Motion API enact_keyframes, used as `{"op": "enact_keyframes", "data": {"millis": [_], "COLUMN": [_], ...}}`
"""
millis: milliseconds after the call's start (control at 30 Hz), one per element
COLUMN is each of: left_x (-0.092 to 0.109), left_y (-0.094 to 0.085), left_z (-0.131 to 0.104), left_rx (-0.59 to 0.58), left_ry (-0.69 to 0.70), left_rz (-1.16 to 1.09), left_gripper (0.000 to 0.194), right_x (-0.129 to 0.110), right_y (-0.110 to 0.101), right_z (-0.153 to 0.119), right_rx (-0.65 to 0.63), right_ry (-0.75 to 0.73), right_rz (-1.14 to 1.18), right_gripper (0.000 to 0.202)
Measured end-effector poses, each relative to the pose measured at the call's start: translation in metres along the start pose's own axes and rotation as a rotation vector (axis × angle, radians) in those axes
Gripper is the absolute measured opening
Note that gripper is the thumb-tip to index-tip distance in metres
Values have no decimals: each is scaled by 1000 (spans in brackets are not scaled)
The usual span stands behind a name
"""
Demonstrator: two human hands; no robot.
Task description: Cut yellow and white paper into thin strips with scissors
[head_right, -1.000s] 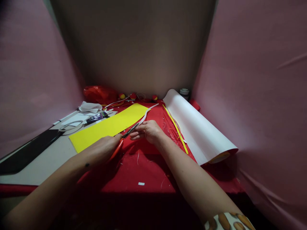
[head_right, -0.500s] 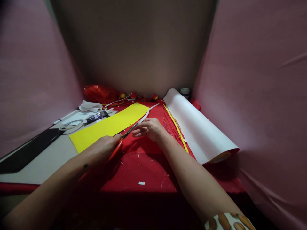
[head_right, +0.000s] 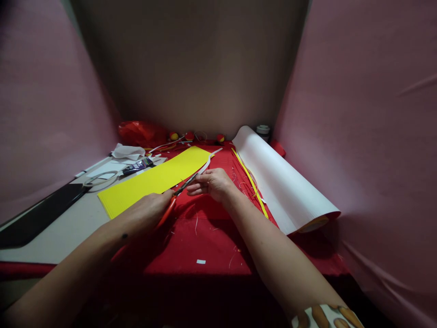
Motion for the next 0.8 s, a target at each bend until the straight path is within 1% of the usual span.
{"op": "enact_keyframes", "data": {"millis": [267, 333, 500, 667, 800], "left_x": [-2, -4, -6, -2, 1], "left_y": [3, 4, 8, 8, 7], "left_z": [2, 3, 7, 9, 8], "left_rx": [49, 60, 40, 35, 54], "left_ry": [68, 68, 33, 42, 58], "left_rz": [40, 16, -102, -14, 45], "left_gripper": [27, 26, 28, 28, 25], "right_x": [2, 2, 2, 2, 4], "right_y": [-1, -1, 3, 5, 3], "right_z": [0, 0, -2, -2, 0], "right_rx": [4, 5, -4, 3, 18], "right_ry": [7, 2, 33, 23, 14], "right_rz": [8, 18, 0, -2, 17], "right_gripper": [13, 12, 14, 15, 18]}}
Point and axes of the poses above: each hand's wrist, its own z-axis towards the middle knuckle, its own y-axis out of the palm, x = y × z, the point moved 6 cm from there along z, towards the middle knuckle, and after that the axes turned 7 degrees about -y, right-handed, at the moved point
